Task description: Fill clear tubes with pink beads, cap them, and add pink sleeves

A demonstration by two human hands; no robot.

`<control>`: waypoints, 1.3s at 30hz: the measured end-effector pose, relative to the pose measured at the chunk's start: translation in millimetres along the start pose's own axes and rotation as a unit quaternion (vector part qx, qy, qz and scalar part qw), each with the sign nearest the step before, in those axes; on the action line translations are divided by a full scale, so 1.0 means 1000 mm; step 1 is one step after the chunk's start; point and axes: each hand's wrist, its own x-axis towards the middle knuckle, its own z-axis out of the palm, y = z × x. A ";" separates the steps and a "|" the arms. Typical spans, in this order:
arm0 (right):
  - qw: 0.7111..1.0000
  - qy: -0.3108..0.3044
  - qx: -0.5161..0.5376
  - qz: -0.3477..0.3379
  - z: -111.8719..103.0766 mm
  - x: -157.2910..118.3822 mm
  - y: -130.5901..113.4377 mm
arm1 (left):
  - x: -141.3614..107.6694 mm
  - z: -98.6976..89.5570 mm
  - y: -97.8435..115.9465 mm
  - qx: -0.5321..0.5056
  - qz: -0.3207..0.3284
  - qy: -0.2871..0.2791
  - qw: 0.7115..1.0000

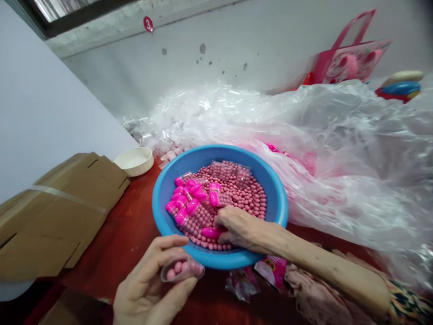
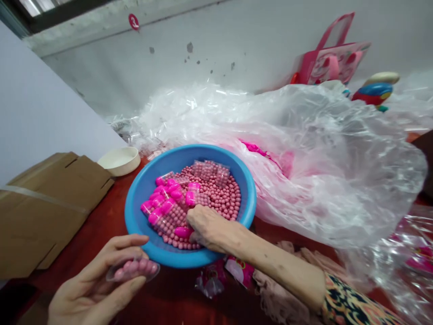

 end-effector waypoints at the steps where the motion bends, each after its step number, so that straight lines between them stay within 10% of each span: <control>1: 1.000 0.012 0.015 0.006 0.001 0.001 0.001 | 0.002 -0.001 0.001 -0.009 -0.002 -0.002 1.000; 10: 0.954 0.064 0.283 0.077 -0.019 0.010 -0.011 | 0.024 0.000 0.002 -0.072 -0.029 -0.113 0.991; 26: 0.699 0.155 0.689 0.112 -0.031 -0.006 -0.014 | 0.061 0.038 -0.002 -0.139 -0.127 -0.212 0.959; 32: 0.707 0.185 0.680 0.063 -0.023 -0.008 -0.020 | 0.067 0.045 -0.004 -0.163 -0.135 -0.226 0.951; 39: 0.827 0.289 0.481 0.033 -0.022 -0.014 -0.028 | 0.067 0.042 -0.003 -0.194 -0.122 -0.253 0.940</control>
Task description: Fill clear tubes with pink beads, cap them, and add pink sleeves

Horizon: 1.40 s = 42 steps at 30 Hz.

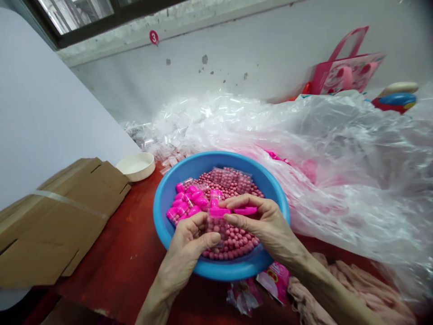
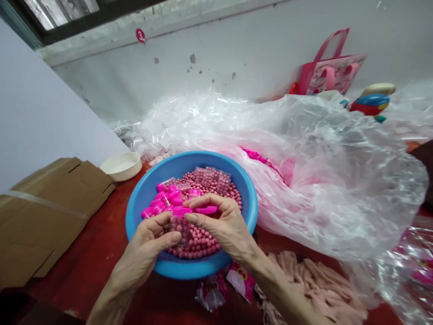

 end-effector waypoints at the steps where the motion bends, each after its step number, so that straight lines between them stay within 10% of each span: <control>1: 0.999 0.004 -0.022 -0.026 0.000 -0.001 -0.001 | 0.000 -0.001 0.000 -0.005 -0.002 -0.007 1.000; 13: 0.922 -0.035 -0.267 -0.278 -0.001 -0.017 -0.002 | -0.004 -0.009 0.005 -0.035 -0.035 -0.071 0.996; 22: 0.925 -0.033 -0.271 -0.263 0.007 -0.029 -0.005 | -0.006 -0.010 0.003 -0.059 -0.062 -0.094 0.992; 42: 0.765 0.065 -0.508 -0.391 0.029 -0.036 0.012 | -0.016 0.005 -0.010 -0.099 0.030 0.009 0.995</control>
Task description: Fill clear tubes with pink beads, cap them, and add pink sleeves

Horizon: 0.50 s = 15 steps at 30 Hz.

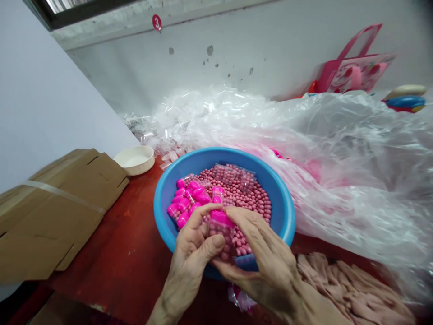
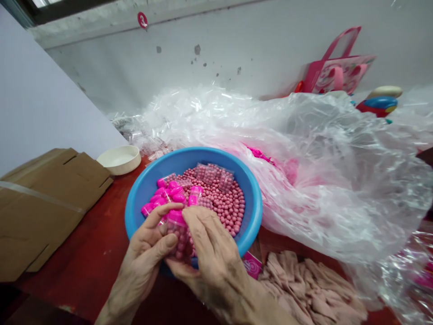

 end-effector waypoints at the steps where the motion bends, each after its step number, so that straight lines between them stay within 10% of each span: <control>1: 1.000 -0.001 0.001 -0.006 0.000 0.001 0.000 | 0.000 0.000 0.000 -0.005 0.003 -0.002 1.000; 8: 0.997 0.034 -0.016 -0.064 0.008 0.005 -0.002 | 0.002 0.000 0.003 -0.016 -0.003 0.014 1.000; 15: 0.998 0.018 0.043 0.046 0.001 -0.014 -0.008 | -0.008 -0.001 0.001 0.030 -0.019 -0.025 0.999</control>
